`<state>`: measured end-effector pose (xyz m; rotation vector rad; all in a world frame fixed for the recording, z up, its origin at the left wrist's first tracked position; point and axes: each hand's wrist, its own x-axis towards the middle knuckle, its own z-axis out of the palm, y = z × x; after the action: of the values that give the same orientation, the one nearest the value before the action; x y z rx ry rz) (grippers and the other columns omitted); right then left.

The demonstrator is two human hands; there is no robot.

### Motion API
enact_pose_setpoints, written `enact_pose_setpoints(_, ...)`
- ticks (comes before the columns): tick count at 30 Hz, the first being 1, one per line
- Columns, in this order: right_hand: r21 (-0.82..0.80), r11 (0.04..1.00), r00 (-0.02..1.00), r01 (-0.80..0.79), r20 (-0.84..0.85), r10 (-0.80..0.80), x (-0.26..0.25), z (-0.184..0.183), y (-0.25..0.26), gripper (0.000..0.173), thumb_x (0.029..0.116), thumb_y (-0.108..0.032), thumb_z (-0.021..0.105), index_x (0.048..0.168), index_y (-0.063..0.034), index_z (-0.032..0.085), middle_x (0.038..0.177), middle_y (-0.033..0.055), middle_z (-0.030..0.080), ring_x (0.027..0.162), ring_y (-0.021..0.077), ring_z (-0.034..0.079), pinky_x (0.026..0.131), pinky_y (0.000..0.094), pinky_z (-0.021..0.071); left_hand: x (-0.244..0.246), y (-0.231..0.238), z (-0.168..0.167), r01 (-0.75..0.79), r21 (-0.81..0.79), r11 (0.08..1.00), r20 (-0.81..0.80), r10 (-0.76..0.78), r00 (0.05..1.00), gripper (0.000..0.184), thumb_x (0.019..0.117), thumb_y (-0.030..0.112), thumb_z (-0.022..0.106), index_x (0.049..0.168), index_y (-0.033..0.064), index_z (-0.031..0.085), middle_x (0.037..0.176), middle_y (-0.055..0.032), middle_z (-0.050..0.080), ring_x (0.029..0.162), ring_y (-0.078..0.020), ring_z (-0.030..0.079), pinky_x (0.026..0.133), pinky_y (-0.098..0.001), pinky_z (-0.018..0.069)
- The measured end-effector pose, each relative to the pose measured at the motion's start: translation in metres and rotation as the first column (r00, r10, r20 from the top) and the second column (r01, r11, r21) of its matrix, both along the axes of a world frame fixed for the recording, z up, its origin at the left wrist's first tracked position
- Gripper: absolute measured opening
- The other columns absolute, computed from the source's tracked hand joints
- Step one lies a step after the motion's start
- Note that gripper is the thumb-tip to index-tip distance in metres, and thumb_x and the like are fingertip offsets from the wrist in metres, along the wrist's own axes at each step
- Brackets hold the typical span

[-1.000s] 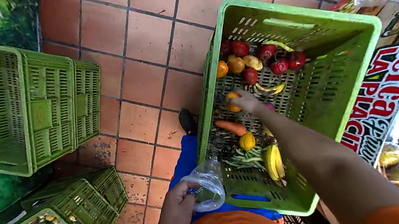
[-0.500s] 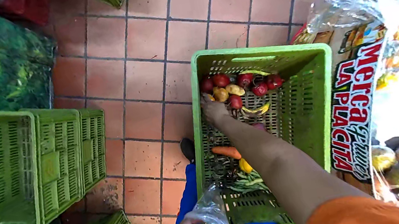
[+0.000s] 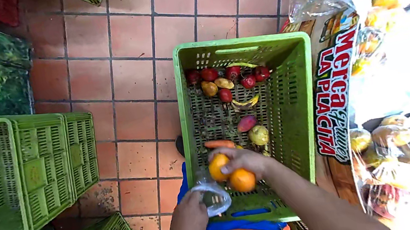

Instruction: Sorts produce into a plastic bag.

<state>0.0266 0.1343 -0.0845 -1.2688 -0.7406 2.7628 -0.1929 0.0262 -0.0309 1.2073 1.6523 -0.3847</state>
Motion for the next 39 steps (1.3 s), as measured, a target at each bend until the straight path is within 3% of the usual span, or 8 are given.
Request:
enact_pose_setpoints(2,-0.152,0.988,0.985,-0.002,-0.17,-0.025,0.017,0.021,-0.037,0.055,0.0858,-0.025,0.072,0.138,-0.0146,0.056,0.121,0.0132,0.066,0.094,0.0242,0.069,0.078,0.044,0.0603,0.02,0.005,-0.011,0.068,-0.071,0.995,0.017,-0.067,0.998,0.036,0.0986,0.021,0.057,0.132,0.0091,0.065,0.133,-0.0155,0.065,0.119,-0.0335,0.065,0.102,-0.0551,0.0525)
enact_pose_setpoints(6,-0.327,0.941,0.996,0.088,0.049,-0.076,0.035,0.019,-0.08,0.046,0.0956,-0.023,0.065,0.139,-0.0133,0.054,0.119,0.0156,0.065,0.096,0.0289,0.069,0.081,0.0484,0.0602,0.054,0.01,-0.021,0.162,-0.18,0.97,0.201,-0.125,0.972,0.051,0.0908,0.011,0.066,0.141,0.0098,0.057,0.156,-0.0128,0.046,0.13,-0.0318,0.059,0.107,-0.0525,0.0502)
enact_pose_setpoints(13,-0.489,0.854,0.975,0.18,-0.026,-0.22,0.064,0.022,-0.107,0.041,0.1008,-0.036,0.053,0.137,-0.0184,0.057,0.099,0.0178,0.069,0.068,0.0263,0.069,0.059,0.0407,0.0612,0.06,-0.01,-0.043,0.188,-0.038,0.981,0.291,-0.169,0.942,0.055,0.0863,0.01,0.075,0.138,0.0123,0.056,0.159,-0.0094,0.042,0.121,-0.0312,0.065,0.097,-0.0544,0.0565)
enact_pose_setpoints(18,-0.477,0.806,0.935,0.35,0.231,-0.269,0.053,0.02,-0.119,0.047,0.106,-0.035,0.046,0.152,-0.0264,0.046,0.108,0.0191,0.068,0.075,0.0307,0.07,0.061,0.0449,0.0605,0.07,-0.016,-0.032,0.21,-0.061,0.976,0.347,-0.177,0.921,0.053,0.097,0.011,0.06,0.149,0.0143,0.049,0.154,-0.0092,0.048,0.126,-0.0256,0.062,0.105,-0.0495,0.052)
enact_pose_setpoints(25,-0.428,0.807,0.885,0.406,0.404,-0.23,0.027,0.007,-0.114,0.059,0.1034,-0.057,0.049,0.151,-0.0229,0.042,0.115,0.0167,0.067,0.084,0.0297,0.069,0.065,0.0424,0.0574,0.068,-0.04,-0.09,0.019,0.016,1.0,0.344,-0.023,0.939,0.064,0.0929,0.008,0.064,0.154,0.0143,0.045,0.17,-0.0028,0.025,0.14,-0.0197,0.051,0.112,-0.0428,0.0486)
enact_pose_setpoints(31,-0.16,0.973,0.862,0.166,0.503,-0.064,-0.001,0.001,-0.118,0.06,0.1077,-0.048,0.046,0.16,-0.0242,0.028,0.124,0.0206,0.064,0.078,0.0341,0.071,0.063,0.0491,0.061,0.057,-0.041,-0.095,-0.154,0.119,0.981,0.365,0.101,0.926,0.056,0.0925,0.003,0.061,0.148,0.0125,0.054,0.169,-0.003,0.028,0.147,-0.0123,0.042,0.117,-0.0342,0.0439)
enact_pose_setpoints(35,0.097,0.95,0.77,-0.296,0.613,0.177,-0.018,-0.003,-0.102,0.055,0.1087,-0.047,0.041,0.154,-0.0154,0.041,0.126,0.0193,0.066,0.093,0.0337,0.072,0.083,0.0551,0.0597,0.056,-0.025,-0.084,-0.17,0.149,0.974,0.293,0.121,0.948,0.054,0.0962,0.008,0.057,0.15,0.011,0.052,0.166,-0.0024,0.034,0.143,-0.0142,0.048,0.115,-0.0362,0.0449)
enact_pose_setpoints(39,0.333,0.923,0.838,-0.193,0.545,-0.022,0.018,-0.015,-0.024,0.039,0.1042,-0.04,0.057,0.127,-0.01,0.068,0.107,0.0121,0.073,0.086,0.0245,0.072,0.079,0.047,0.0609,0.035,-0.012,-0.065,-0.248,0.095,0.964,0.269,0.215,0.939,0.056,0.0932,0.005,0.059,0.149,0.0125,0.054,0.15,-0.0061,0.055,0.136,-0.0176,0.055,0.116,-0.0416,0.0444)
